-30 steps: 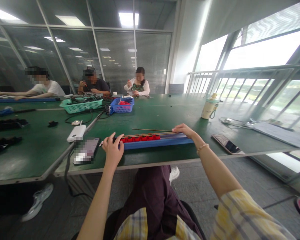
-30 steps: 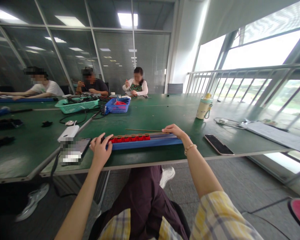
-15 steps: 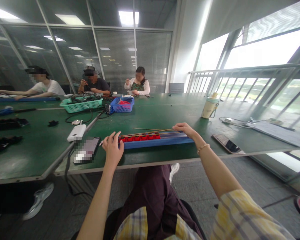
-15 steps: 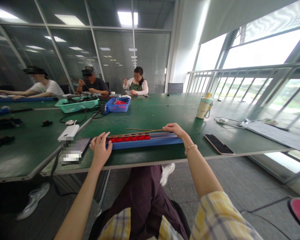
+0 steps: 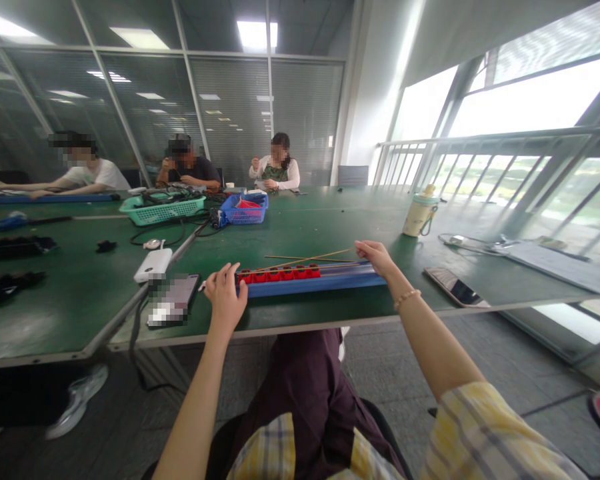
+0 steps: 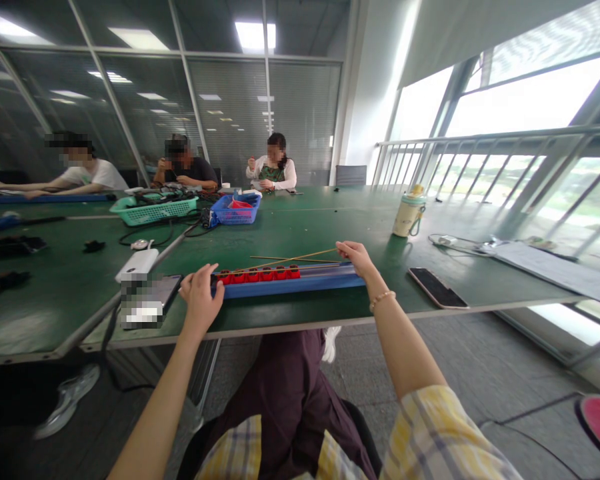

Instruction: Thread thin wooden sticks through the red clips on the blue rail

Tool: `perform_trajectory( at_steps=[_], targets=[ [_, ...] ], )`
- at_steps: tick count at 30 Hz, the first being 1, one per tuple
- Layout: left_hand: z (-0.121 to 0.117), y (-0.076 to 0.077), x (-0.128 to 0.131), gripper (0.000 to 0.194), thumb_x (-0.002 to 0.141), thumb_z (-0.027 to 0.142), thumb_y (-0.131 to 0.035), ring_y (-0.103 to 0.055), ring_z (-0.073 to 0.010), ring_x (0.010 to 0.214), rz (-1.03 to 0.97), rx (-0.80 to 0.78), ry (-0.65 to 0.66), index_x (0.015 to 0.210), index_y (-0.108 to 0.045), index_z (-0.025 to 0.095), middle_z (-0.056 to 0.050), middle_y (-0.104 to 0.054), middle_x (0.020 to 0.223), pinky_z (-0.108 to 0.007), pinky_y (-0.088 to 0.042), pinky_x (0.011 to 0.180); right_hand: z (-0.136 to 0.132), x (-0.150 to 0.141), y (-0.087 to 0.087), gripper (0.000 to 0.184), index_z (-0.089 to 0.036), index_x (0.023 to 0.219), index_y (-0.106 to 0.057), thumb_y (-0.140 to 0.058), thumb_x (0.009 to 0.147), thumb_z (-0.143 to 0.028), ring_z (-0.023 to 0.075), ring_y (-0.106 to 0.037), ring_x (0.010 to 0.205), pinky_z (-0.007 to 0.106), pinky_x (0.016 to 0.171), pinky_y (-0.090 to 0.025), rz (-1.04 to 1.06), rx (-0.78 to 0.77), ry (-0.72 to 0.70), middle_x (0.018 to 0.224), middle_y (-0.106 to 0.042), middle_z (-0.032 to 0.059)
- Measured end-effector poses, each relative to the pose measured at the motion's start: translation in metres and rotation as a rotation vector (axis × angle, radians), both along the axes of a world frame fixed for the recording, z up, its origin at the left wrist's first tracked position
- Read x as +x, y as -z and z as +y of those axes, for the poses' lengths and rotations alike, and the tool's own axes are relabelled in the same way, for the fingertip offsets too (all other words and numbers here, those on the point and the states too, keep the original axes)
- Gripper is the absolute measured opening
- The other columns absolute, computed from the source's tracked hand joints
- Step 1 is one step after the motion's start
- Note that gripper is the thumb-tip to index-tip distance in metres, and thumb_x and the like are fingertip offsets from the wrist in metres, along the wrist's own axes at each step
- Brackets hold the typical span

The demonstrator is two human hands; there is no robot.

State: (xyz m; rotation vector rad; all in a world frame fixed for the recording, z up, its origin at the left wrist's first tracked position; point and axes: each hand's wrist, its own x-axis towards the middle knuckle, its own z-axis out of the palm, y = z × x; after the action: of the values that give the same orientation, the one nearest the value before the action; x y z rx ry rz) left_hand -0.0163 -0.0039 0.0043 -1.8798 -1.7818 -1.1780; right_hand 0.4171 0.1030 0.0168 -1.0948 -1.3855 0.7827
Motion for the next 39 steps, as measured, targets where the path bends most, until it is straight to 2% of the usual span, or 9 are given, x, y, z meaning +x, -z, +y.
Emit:
perform_trajectory(
  at_steps=[9,24,34,39],
  targets=[
    [-0.001,-0.002,0.001,0.045,0.092,0.032,-0.045,-0.039,-0.0338,0.123,0.001,-0.009,-0.002,0.134,-0.055,0.020,-0.014,-0.053,0.139,-0.051,-0.034,0.102,0.009,0.003,0.005,0.061,-0.022,0.063,-0.051,-0.068,0.061,-0.080,0.0098,-0.039,0.049,0.028,0.050,-0.037,0.183,0.041,0.145,0.054,-0.042,-0.0031],
    [0.001,-0.001,0.000,0.045,0.092,0.033,-0.045,-0.039,-0.0334,0.123,0.003,-0.007,-0.003,0.133,-0.057,0.020,-0.013,-0.053,0.138,-0.051,-0.033,0.103,0.016,0.009,0.010,0.064,-0.022,0.063,-0.051,-0.066,0.059,-0.085,0.0092,-0.038,0.046,0.026,0.044,-0.033,0.250,0.090,0.264,0.051,-0.044,-0.0027],
    [0.001,-0.001,0.000,0.044,0.091,0.032,-0.047,-0.040,-0.0335,0.123,0.001,-0.012,-0.011,0.132,-0.057,0.021,-0.013,-0.053,0.138,-0.052,-0.034,0.103,0.012,0.007,0.015,0.063,-0.018,0.063,-0.066,-0.060,0.068,-0.080,0.0126,-0.038,0.052,0.028,0.052,-0.028,-0.163,0.065,0.324,0.051,-0.046,-0.0009],
    [0.000,-0.002,0.001,0.043,0.092,0.032,-0.046,-0.039,-0.0334,0.123,-0.001,-0.014,-0.005,0.132,-0.057,0.020,-0.013,-0.053,0.139,-0.052,-0.034,0.104,0.005,0.002,0.011,0.058,-0.018,0.066,-0.072,-0.060,0.073,-0.075,0.0155,-0.046,0.057,0.030,0.057,-0.031,-0.450,0.067,0.343,0.054,-0.056,0.0013]
  ],
)
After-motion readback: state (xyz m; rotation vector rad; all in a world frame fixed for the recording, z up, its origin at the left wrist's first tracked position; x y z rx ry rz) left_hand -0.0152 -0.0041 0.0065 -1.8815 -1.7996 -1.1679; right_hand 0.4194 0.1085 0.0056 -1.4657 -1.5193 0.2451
